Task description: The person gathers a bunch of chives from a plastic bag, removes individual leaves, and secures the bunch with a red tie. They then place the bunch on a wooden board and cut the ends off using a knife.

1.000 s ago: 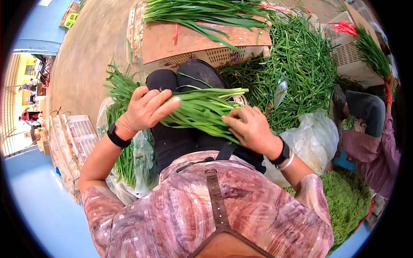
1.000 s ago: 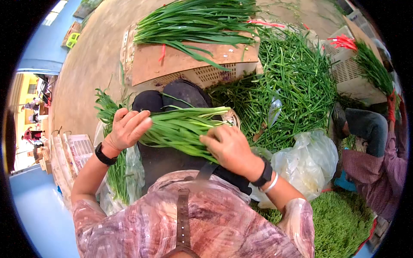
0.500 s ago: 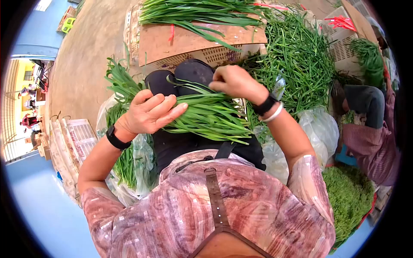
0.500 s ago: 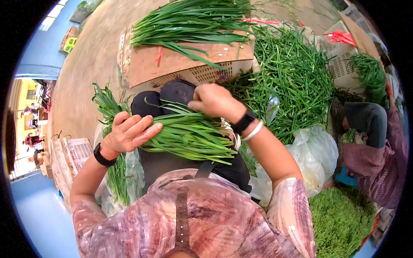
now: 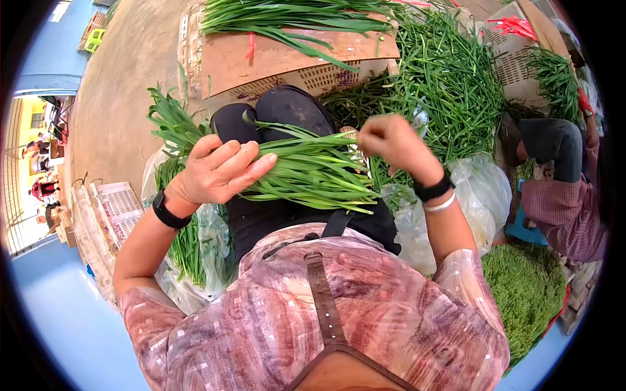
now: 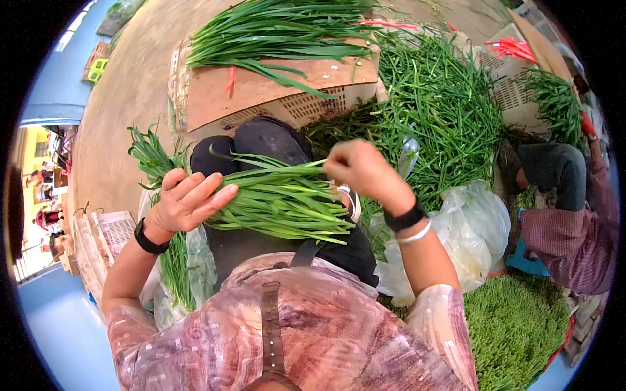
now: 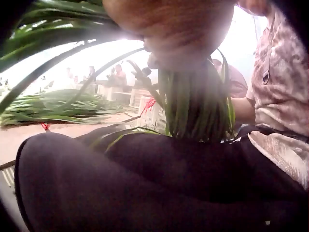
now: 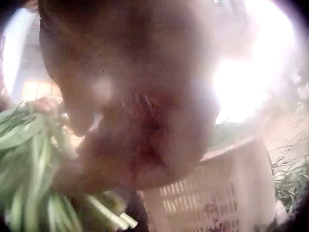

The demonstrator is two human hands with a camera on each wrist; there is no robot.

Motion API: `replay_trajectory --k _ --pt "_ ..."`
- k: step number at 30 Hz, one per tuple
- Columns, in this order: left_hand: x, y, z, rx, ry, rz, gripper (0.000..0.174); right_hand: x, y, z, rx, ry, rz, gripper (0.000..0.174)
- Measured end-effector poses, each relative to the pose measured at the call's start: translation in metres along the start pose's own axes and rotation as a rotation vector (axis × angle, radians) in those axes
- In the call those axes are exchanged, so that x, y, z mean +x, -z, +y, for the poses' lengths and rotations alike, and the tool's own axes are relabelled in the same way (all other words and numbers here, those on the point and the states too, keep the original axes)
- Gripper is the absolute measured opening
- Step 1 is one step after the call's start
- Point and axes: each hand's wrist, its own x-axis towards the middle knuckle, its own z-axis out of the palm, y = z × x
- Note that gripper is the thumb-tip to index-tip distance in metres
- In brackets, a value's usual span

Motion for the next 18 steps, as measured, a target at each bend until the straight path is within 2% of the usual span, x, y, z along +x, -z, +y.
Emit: replay_trajectory --k 2,4,9,12,13,14,16,18 --pt "0.002 -0.001 0.0 -0.002 0.003 0.001 0.044 -0.006 -0.022 0.016 -0.304 0.135 -0.034 0.019" --pt "0.005 -0.002 -0.001 0.008 -0.008 0.011 0.044 -0.007 -0.038 0.022 -0.242 0.153 -0.009 0.022" --pt "0.008 0.003 -0.002 0.006 -0.014 0.002 0.046 0.004 -0.051 0.034 0.074 0.208 0.058 0.012" --pt "0.006 0.004 0.0 0.014 -0.008 -0.003 0.046 -0.003 -0.047 0.035 0.448 -0.074 0.063 0.012" --pt "0.005 0.003 0.0 0.011 -0.003 -0.004 0.046 -0.003 -0.042 0.036 0.59 -0.116 0.039 0.01" --pt "0.005 0.003 0.0 0.009 0.0 -0.003 0.046 -0.007 -0.038 0.023 0.827 -0.205 0.063 0.008" --pt "0.006 0.001 0.0 0.017 -0.011 0.008 0.046 -0.007 -0.039 0.034 0.904 -0.135 0.001 0.008" --pt "0.006 0.0 0.0 0.017 -0.017 0.011 0.045 -0.008 -0.04 0.037 0.828 -0.141 -0.052 0.01"
